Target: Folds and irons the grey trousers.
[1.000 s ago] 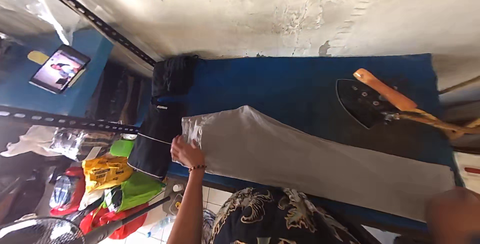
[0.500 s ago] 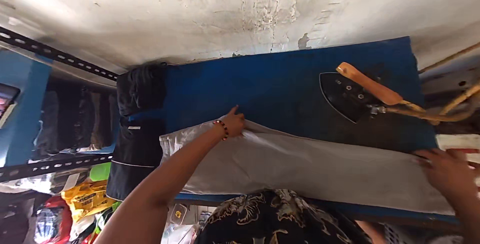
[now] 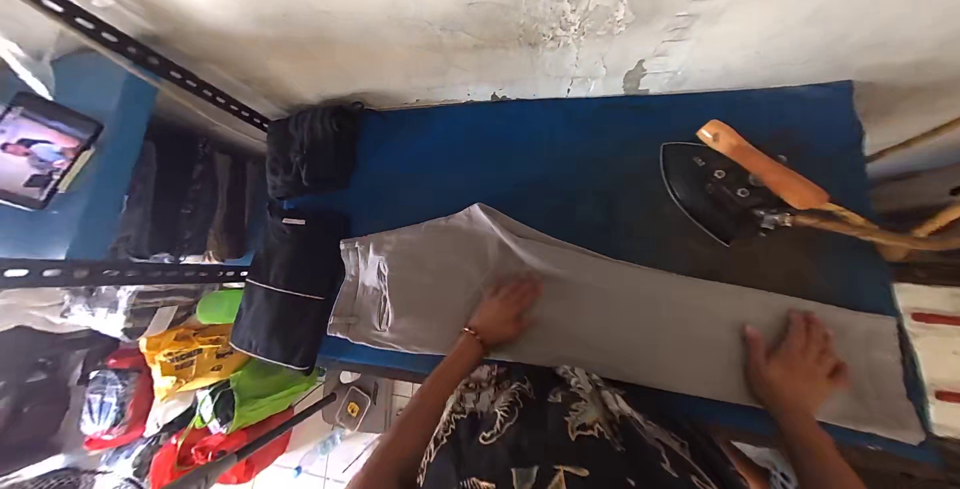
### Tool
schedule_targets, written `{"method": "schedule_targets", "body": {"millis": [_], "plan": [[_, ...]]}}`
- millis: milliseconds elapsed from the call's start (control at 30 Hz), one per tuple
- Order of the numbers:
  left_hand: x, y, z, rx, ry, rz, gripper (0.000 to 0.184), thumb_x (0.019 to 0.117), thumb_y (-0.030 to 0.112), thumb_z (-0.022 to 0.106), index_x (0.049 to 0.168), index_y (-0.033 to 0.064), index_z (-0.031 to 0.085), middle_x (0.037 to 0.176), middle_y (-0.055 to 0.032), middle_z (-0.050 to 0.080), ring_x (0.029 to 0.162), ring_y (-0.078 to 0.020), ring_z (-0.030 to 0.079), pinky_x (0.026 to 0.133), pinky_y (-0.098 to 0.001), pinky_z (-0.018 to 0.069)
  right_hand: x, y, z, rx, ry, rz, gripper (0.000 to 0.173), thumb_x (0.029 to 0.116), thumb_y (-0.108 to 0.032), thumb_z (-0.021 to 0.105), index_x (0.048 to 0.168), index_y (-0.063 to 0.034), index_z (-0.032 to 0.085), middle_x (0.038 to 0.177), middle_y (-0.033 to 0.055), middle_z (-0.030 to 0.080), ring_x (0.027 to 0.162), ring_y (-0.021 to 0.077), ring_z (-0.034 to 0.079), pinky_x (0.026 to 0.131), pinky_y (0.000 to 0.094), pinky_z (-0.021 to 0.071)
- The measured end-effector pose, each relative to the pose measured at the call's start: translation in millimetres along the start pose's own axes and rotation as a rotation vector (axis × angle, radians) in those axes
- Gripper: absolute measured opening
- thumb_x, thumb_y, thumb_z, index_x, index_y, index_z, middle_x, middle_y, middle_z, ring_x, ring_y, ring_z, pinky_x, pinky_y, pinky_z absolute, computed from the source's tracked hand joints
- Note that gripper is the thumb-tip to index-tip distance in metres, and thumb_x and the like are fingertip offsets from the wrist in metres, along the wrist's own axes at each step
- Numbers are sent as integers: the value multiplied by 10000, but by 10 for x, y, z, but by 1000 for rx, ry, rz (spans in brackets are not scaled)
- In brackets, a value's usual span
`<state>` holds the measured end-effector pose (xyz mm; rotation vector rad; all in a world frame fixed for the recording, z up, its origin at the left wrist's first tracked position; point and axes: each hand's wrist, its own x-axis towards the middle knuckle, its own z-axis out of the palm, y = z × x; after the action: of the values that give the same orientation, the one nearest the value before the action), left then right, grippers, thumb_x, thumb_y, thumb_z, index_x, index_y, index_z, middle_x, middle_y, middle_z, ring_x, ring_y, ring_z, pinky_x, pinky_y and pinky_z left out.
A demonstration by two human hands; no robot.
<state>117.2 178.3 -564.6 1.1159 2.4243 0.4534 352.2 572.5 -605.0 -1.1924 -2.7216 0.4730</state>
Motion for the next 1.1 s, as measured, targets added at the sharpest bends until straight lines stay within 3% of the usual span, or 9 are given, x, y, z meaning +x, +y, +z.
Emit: {"method": "schedule_targets", "body": {"millis": [100,200,400,600,700,800,933,1000,1100], "plan": [[-161,-570,-340,163,160,-456,580,1073,429,434,1582,152,412,1657,-71,356,1551,-314,277,1211,-698,68,-5,74,35,-22,3,11,961,957,-745,281,1602,-34,318,1645,251,308,1531,490,237,1148,770,116],[-174,-591,-302,223,145,-555,593,1106,395,347,1621,104,300,1694,-118,253,1576,-337,191,1207,-705,37,16,99,35,-31,-6,10,965,955,-747,275,1609,-39,304,1656,243,291,1538,486,220,1146,777,105],[-211,305,380,18,50,134,499,1059,272,493,1538,135,486,1614,-56,436,1513,-310,366,1192,-677,206,53,117,22,-22,-64,9,960,958,-728,301,1620,-34,265,1670,250,245,1549,485,181,1150,778,85],[-347,-623,-287,153,97,-437,562,1097,376,379,1620,176,329,1694,-20,276,1576,-275,211,1229,-654,79,206,713,-140,-51,-107,-82,919,966,-779,237,1641,-158,282,1692,177,246,1572,432,156,1142,805,7],[-235,-530,-284,205,73,-592,564,1101,256,314,1639,104,235,1716,-90,186,1590,-312,131,1233,-649,43,189,790,-51,-62,-38,-91,879,982,-758,222,1634,-176,307,1684,152,282,1570,408,189,1152,791,8],[41,249,116,86,99,-373,494,1063,103,388,1547,11,422,1601,-167,426,1506,-327,370,1230,-556,260,197,790,-12,-71,8,-97,873,981,-749,204,1626,-175,329,1678,135,307,1568,387,213,1161,778,23],[351,1127,649,-37,-52,301,538,1049,296,545,1539,86,470,1615,-69,432,1517,-245,366,1240,-570,221,155,695,-79,-55,7,-115,869,993,-725,202,1621,-141,334,1669,173,310,1560,423,213,1146,791,32],[508,933,493,-44,-37,238,552,1041,339,548,1552,147,467,1625,-33,420,1530,-240,339,1240,-576,202,164,666,-118,-44,14,-121,881,988,-727,212,1614,-122,348,1662,183,320,1555,436,218,1142,792,27],[593,238,-12,48,119,-168,498,1075,259,444,1557,134,456,1622,-47,423,1527,-281,342,1219,-654,162,140,654,-115,-43,19,-121,869,996,-716,206,1608,-119,360,1654,183,338,1550,435,236,1143,792,35]]}}
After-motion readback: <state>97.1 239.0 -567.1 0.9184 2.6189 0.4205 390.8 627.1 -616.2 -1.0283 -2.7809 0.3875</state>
